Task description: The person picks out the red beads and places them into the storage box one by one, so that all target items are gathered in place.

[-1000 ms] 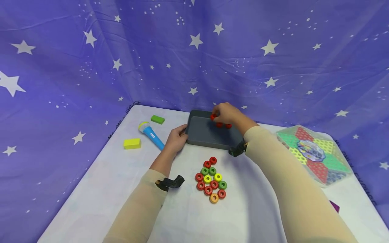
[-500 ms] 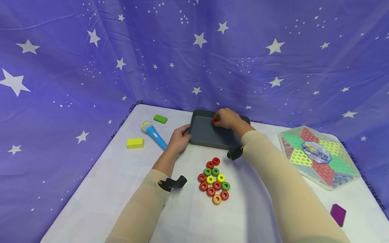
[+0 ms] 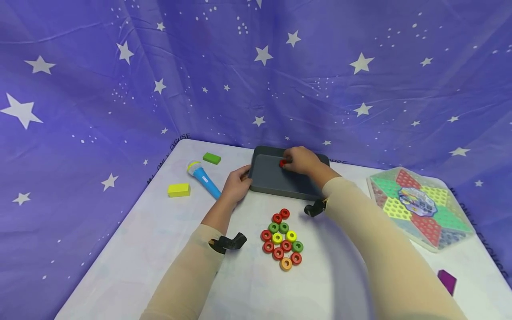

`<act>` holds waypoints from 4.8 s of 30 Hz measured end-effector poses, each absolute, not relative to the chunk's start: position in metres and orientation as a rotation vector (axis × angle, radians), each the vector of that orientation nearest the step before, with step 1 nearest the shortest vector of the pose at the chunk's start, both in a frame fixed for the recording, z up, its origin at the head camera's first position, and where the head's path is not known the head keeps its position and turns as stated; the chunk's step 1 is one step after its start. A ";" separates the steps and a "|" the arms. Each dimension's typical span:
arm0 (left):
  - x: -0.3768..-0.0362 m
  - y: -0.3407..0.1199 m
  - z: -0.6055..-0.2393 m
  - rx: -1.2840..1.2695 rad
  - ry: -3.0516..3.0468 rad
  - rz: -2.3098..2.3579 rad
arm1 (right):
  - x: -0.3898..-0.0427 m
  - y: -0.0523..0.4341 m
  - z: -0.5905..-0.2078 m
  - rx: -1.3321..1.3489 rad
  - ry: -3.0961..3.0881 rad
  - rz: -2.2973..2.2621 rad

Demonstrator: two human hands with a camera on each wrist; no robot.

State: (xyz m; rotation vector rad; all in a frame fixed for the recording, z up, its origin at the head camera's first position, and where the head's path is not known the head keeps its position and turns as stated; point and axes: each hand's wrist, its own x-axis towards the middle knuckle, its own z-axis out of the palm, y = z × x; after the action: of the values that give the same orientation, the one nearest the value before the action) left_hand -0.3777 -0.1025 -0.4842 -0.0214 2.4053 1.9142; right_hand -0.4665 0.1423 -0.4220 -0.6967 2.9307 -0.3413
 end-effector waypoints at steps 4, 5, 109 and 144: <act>-0.378 -0.102 -0.485 -0.025 2.413 1.911 | -0.453 0.152 -0.415 -0.727 2.913 -0.499; -0.378 -0.103 -0.485 -0.027 2.413 1.913 | -0.448 0.153 -0.413 -0.749 2.907 -0.543; -0.376 -0.102 -0.483 -0.033 2.360 1.951 | -0.488 0.104 -0.411 -0.753 2.835 -0.236; -0.377 -0.108 -0.487 -0.076 2.404 1.904 | -0.371 0.144 -0.380 -1.190 2.792 -0.665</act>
State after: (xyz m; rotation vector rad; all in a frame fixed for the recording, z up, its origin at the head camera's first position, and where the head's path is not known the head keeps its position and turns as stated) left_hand -0.3767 -0.1083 -0.4869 -0.0759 2.4043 1.9040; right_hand -0.3708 0.1439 -0.3805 -1.1900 2.7918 -0.6647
